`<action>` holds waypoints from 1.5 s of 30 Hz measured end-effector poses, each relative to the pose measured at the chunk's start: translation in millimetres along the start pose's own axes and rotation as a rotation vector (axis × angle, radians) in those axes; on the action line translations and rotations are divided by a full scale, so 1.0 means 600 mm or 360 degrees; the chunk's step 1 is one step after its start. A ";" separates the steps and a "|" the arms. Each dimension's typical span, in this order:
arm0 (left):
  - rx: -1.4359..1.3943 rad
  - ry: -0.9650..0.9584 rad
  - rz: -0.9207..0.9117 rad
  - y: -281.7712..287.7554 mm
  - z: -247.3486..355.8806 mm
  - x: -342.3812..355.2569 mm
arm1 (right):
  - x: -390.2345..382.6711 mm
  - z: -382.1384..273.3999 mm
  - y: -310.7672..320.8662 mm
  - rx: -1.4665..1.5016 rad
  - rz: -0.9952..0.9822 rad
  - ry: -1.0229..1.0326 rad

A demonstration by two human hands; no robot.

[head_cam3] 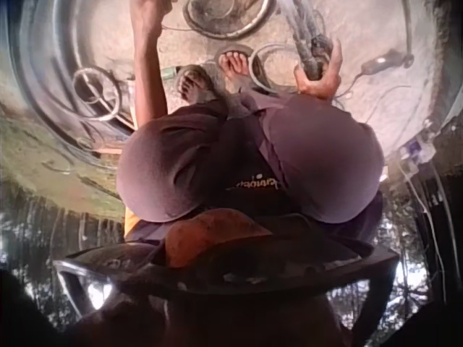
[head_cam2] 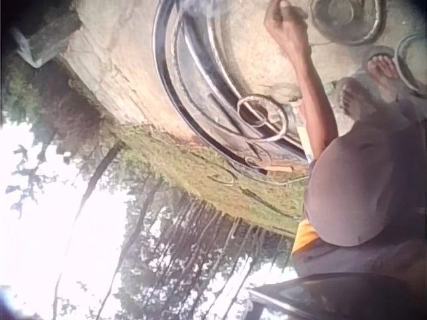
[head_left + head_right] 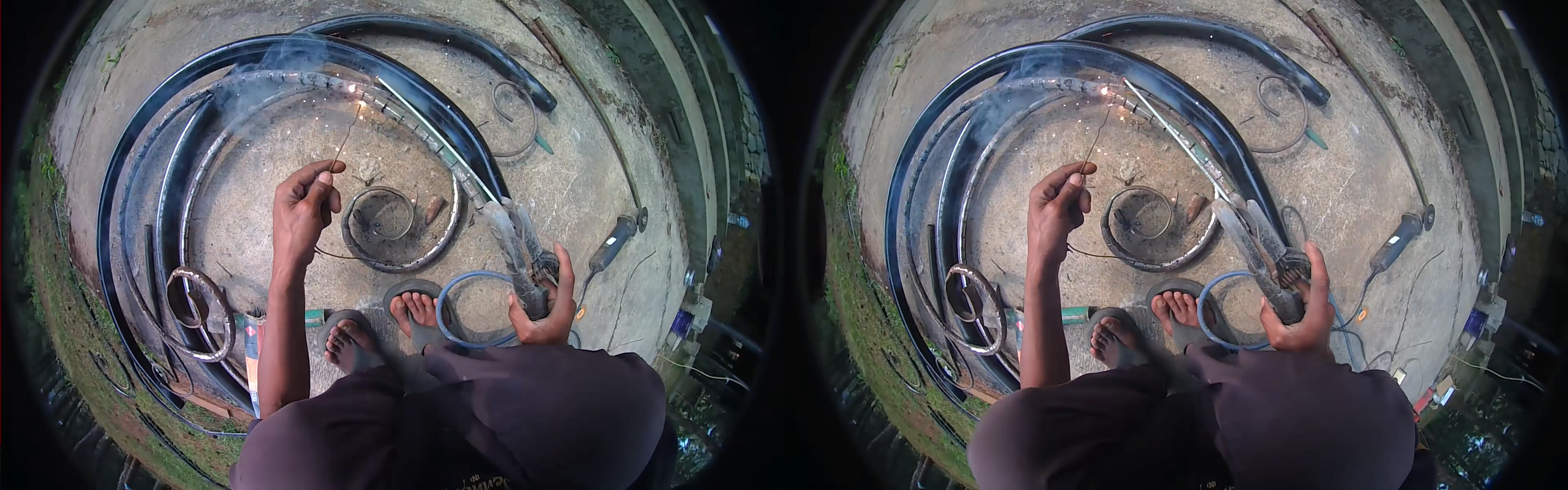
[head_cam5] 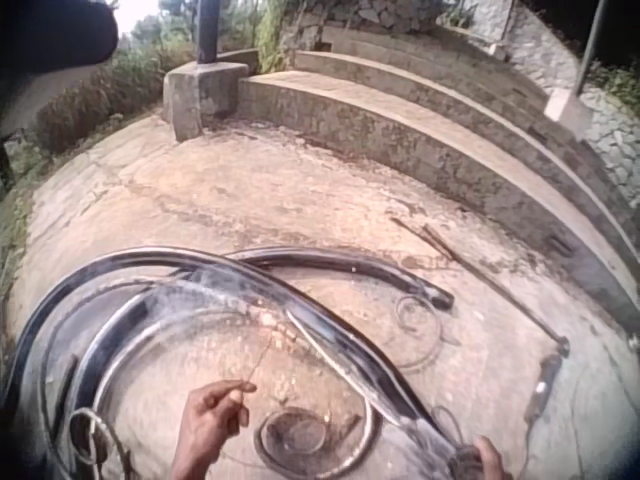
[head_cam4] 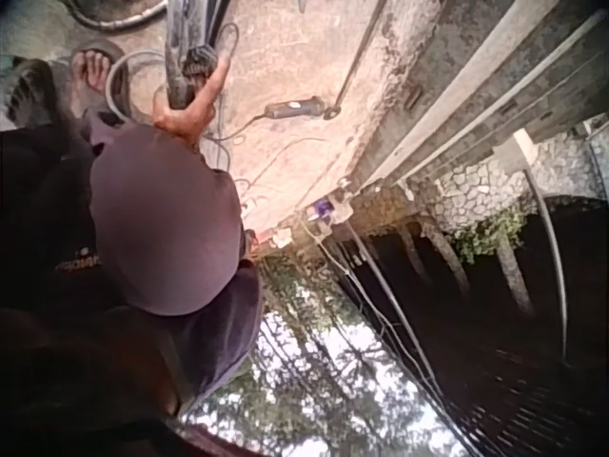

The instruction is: The person performs spot welding on a circular metal frame and decorative scroll pieces on the ground, using a welding electrode and ground clamp. They repeatedly apply the electrode to join different sections of the metal structure, creating bright sparks.

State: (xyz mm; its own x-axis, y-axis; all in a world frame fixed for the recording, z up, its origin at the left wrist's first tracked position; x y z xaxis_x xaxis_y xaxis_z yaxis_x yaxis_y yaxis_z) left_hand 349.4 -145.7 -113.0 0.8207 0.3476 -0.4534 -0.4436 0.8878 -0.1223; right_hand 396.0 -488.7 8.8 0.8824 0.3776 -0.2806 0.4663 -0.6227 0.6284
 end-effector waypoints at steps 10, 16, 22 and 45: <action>0.0092 0.0001 0.0022 -0.003 0.012 0.008 | -0.007 0.018 -0.002 0.0019 -0.0007 -0.0017; 0.0107 0.0000 0.0049 0.000 0.016 0.020 | 0.002 0.013 -0.010 0.0015 -0.0070 0.0048; 0.0090 -0.0018 0.0039 -0.003 0.010 0.025 | 0.011 0.009 -0.014 -0.0021 -0.0090 0.0165; 0.0066 -0.0055 0.0100 0.021 0.025 0.028 | 0.028 0.000 -0.020 0.0079 -0.0141 0.0182</action>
State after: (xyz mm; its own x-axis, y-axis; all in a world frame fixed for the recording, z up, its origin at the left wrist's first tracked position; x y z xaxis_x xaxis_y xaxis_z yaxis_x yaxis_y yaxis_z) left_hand 363.1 -123.8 -108.9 0.8041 0.4127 -0.4279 -0.4799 0.8754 -0.0576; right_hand 405.4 -475.0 -3.5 0.8260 0.5066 -0.2471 0.5471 -0.6153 0.5675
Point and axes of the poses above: each hand's wrist, its own x-axis towards the middle knuckle, its own y-axis out of the back of the hand, z = x × y, the point moved 7 cm from there along x, towards the middle knuckle, and after that the axes turned 7 degrees about -z, right-handed, at the moved point
